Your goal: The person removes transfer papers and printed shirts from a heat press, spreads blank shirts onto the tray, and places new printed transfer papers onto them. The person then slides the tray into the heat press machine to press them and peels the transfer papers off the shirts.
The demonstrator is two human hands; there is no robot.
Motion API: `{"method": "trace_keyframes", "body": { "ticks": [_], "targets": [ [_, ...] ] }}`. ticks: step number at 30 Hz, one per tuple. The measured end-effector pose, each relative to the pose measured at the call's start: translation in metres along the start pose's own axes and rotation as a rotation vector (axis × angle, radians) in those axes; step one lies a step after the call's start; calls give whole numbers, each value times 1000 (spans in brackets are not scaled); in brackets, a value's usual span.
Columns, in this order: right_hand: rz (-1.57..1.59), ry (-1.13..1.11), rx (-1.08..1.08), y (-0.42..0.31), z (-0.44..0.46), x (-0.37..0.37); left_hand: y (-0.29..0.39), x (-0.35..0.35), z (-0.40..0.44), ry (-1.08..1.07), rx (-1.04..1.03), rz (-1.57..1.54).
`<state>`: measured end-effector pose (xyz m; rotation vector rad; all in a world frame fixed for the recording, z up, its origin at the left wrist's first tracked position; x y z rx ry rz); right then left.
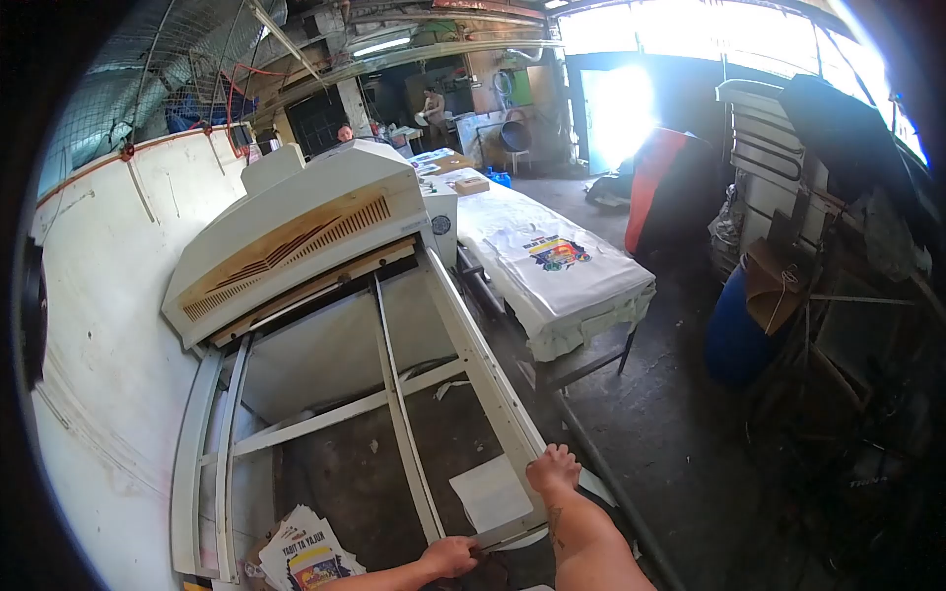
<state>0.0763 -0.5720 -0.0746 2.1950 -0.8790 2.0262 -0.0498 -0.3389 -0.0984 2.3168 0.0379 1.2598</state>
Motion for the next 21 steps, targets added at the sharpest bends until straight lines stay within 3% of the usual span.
{"method": "trace_keyframes", "body": {
  "ticks": [13, 19, 21],
  "targets": [
    [11, 146, 136, -3, -5, -3, -2, 1, 0, 87, -12, 82],
    [-195, 102, 223, 1, -25, -10, -5, -1, -5, 169, -29, 58],
    [-225, -28, 218, -1, -24, -3, -2, 1, -5, 162, -29, 57]
  ]
}}
Point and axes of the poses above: each hand's wrist, its own z-axis towards the middle knuckle, its own x-axis out of the back of the hand, y = z × x, the point moved 2 cm from there along z, towards the middle knuckle, and after that the axes turned 7 degrees about y, right-handed, at the moved point
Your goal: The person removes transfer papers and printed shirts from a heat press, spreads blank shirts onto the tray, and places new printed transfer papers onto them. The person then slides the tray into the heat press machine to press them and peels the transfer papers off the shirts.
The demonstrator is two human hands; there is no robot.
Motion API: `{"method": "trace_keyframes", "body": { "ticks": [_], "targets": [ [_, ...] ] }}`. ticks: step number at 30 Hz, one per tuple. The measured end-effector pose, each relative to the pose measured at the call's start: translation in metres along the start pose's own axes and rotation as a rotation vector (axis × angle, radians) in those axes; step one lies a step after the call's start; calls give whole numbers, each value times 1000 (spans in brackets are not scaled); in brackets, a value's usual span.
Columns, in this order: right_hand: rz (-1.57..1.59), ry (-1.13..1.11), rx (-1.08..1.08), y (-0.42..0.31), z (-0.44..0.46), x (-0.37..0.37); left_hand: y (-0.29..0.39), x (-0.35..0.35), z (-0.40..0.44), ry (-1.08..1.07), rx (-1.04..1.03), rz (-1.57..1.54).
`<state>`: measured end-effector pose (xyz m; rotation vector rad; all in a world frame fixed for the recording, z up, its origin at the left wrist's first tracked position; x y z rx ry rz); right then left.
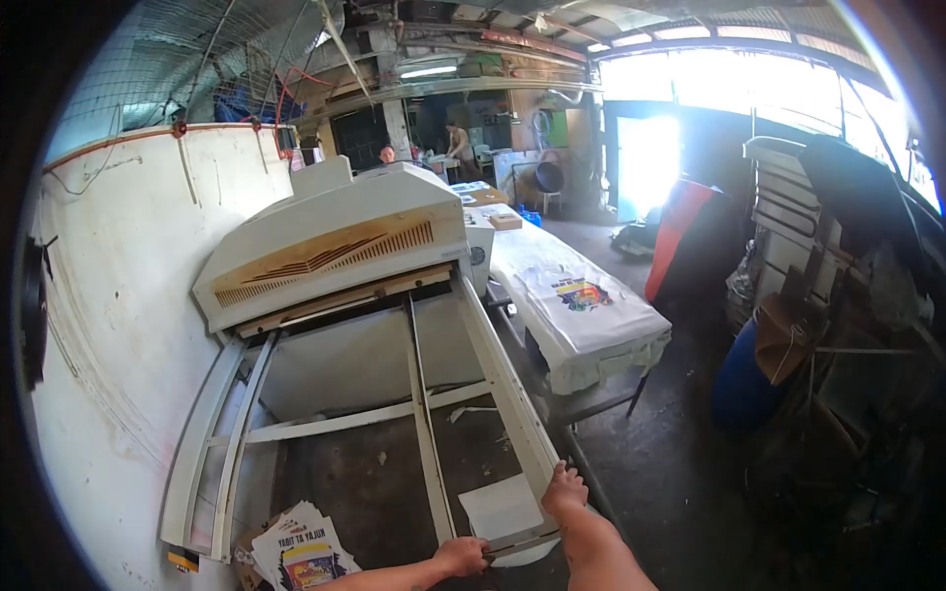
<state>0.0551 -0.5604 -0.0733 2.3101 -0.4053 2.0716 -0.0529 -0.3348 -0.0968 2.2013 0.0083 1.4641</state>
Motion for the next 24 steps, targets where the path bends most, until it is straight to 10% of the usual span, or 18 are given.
{"method": "trace_keyframes", "body": {
  "ticks": [24],
  "targets": [
    [41, 15, -13, 3, 9, 3, 1, 5, 4, -110, -27, -68]
  ]
}}
Point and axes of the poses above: each hand's wrist, its own z-axis towards the middle knuckle, its own x-axis out of the back of the hand, y = z × x, the point moved 2 cm from there along z, towards the middle knuckle, and after that the axes turned 7 degrees about y, right-handed, at the moved point
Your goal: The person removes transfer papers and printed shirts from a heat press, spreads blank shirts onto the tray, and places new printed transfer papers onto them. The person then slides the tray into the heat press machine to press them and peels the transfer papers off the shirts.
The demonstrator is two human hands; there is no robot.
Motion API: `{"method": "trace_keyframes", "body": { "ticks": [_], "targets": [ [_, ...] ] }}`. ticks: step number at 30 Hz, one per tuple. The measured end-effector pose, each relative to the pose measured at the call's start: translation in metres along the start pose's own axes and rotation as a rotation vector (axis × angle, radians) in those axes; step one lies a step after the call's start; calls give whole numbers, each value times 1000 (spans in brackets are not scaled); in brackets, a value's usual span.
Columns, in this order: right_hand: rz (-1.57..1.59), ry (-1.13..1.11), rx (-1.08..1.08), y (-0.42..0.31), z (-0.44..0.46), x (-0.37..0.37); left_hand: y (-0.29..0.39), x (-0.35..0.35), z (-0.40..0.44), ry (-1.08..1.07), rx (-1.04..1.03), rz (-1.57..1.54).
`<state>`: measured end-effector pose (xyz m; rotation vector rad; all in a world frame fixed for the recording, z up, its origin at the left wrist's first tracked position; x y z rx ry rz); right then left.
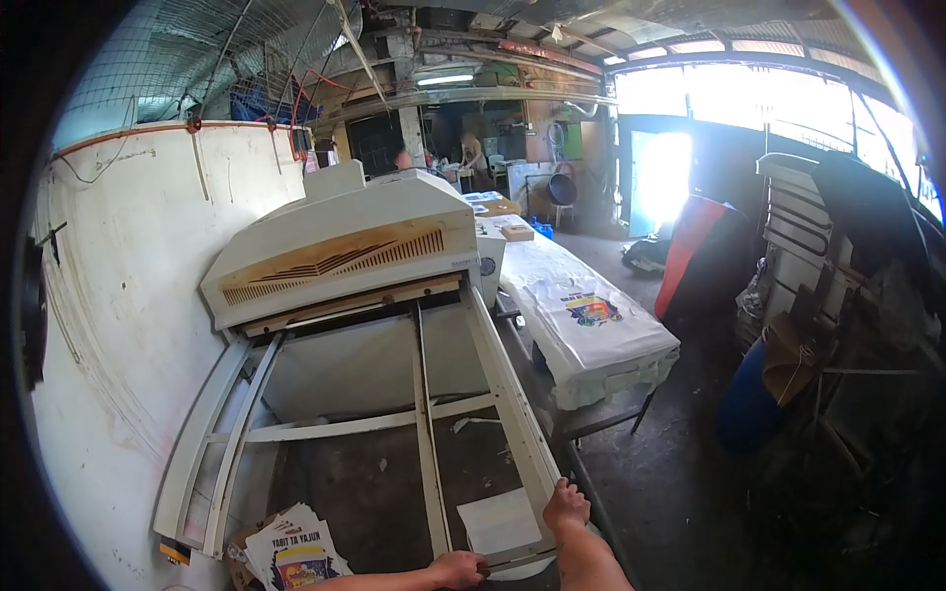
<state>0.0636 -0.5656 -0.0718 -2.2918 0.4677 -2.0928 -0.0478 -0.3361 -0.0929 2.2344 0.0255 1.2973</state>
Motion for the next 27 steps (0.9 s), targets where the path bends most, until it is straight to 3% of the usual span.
{"method": "trace_keyframes", "body": {
  "ticks": [27],
  "targets": [
    [-10, 41, -14, -3, 1, -3, -5, -4, 3, -16, 17, -22]
  ]
}}
Point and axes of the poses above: each hand's wrist, its own z-axis towards the middle knuckle, its own x-axis out of the back of the hand, y = z × x, the point moved 2 cm from there along z, towards the middle knuckle, and after that the axes turned 7 degrees about y, right-handed, at the moved point
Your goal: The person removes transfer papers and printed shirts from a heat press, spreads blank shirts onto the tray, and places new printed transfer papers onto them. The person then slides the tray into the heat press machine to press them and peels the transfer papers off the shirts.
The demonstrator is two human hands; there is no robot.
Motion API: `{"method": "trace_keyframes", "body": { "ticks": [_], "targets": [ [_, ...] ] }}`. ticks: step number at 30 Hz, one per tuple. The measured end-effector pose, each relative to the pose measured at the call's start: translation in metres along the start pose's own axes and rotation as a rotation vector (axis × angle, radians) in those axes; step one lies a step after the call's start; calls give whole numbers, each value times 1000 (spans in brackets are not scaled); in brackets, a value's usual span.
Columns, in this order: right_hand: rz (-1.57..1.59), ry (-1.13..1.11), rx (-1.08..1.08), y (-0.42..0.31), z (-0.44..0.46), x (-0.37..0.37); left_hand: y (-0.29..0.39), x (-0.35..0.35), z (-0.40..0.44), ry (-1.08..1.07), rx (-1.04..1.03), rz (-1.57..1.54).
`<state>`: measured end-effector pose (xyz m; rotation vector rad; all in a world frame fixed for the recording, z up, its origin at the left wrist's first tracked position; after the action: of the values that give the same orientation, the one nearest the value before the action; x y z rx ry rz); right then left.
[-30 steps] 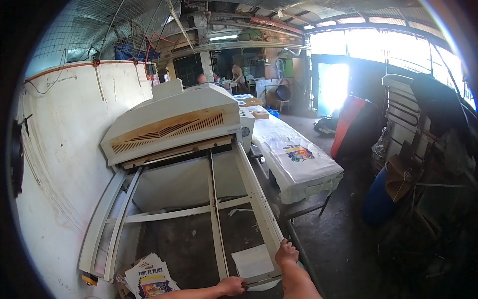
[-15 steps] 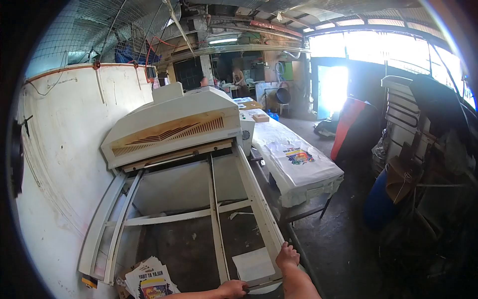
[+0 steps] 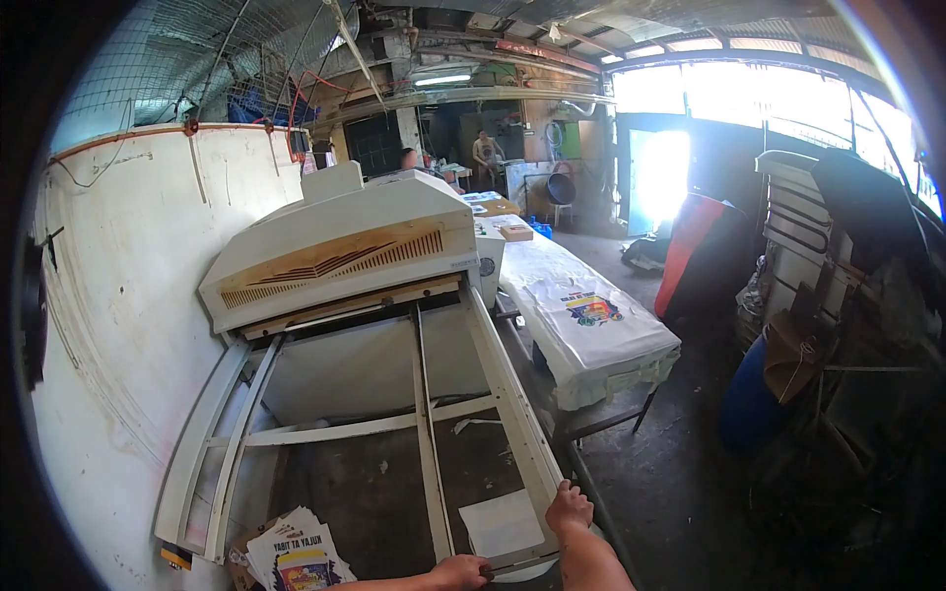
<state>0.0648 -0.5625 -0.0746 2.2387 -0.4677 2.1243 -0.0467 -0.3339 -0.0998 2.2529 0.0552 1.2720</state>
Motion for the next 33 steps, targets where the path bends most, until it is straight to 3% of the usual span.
{"method": "trace_keyframes", "body": {
  "ticks": [33],
  "targets": [
    [47, -2, 25, 3, -1, -2, -2, -3, -1, 26, -3, -19]
  ]
}}
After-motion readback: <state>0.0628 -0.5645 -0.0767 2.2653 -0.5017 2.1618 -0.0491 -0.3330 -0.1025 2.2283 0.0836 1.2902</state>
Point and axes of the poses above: each hand's wrist, its own z-axis towards the middle knuckle, its own x-axis out of the back of the hand, y = z × x, the point moved 2 cm from there along z, towards the middle knuckle, and after that the axes turned 7 degrees about y, right-handed, at the moved point
